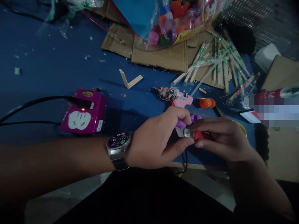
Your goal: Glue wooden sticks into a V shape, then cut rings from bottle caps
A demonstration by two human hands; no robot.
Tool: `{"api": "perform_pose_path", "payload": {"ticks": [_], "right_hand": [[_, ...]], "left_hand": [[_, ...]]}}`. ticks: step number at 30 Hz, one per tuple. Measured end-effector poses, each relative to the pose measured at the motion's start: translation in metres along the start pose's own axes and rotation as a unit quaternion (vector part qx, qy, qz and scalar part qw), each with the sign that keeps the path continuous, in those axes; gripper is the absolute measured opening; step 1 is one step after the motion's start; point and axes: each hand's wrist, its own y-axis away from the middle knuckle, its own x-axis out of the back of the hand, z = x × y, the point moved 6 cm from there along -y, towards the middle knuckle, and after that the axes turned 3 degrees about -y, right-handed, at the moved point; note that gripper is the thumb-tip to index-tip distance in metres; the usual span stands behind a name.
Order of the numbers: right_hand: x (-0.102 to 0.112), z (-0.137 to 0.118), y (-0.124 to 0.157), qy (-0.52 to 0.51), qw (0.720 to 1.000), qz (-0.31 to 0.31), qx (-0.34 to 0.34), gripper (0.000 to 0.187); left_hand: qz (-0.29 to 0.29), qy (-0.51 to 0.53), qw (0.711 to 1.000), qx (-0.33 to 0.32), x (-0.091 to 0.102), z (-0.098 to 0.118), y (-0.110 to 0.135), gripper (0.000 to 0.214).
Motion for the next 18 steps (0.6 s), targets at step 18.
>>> {"api": "perform_pose_path", "payload": {"ticks": [18], "right_hand": [[0.000, -0.009, 0.004, 0.204, 0.979, 0.013, 0.021, 0.030]], "left_hand": [[-0.027, -0.012, 0.996, 0.084, -0.004, -0.011, 0.001, 0.035]]}}
